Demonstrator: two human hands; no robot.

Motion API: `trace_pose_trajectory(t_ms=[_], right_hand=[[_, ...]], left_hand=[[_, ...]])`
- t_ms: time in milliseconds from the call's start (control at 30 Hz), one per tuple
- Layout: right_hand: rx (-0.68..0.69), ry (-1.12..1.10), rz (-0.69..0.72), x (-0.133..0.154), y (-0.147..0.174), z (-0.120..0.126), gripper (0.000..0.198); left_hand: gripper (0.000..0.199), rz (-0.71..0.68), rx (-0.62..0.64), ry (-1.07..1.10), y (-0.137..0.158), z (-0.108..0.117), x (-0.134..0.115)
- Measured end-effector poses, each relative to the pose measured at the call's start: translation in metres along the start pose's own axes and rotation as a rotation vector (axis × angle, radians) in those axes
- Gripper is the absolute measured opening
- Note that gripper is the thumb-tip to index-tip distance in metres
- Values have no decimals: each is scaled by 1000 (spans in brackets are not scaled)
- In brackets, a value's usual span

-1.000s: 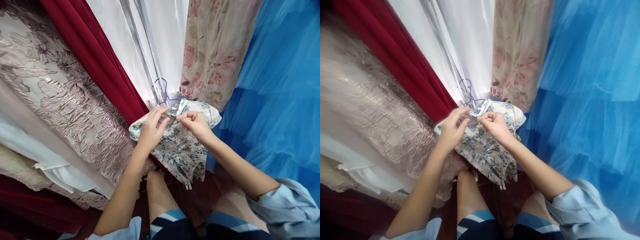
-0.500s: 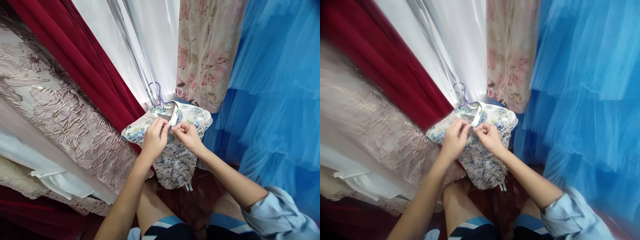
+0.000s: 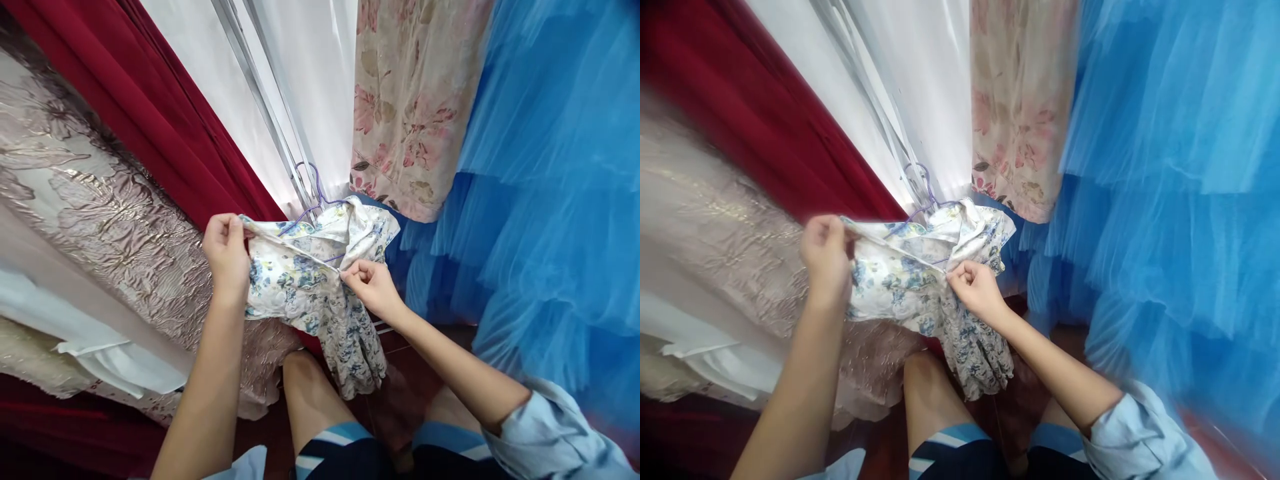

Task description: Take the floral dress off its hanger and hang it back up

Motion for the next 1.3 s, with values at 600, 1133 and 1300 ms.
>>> trace_pose_trajectory(t_ms=[600, 1133, 1300], right_hand=[[-215, 295, -339, -121, 19, 93, 18], [247, 259, -235, -97, 50, 62, 49], [348, -120, -242, -40, 42, 15, 16]], left_hand=[[28, 450, 453, 310, 130, -89, 84], [19, 179, 716, 193, 147, -166, -15], [18, 255, 758, 141, 151, -157, -23]])
Point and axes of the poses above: each hand's wrist, its own y-axis away from the middle knuckle, its own z-axis out of the back of the hand, x = y × z, the point moved 6 cm from there along -y, towards the middle knuckle, and after that the axes turned 13 degrees about x, right-handed, at the moved point
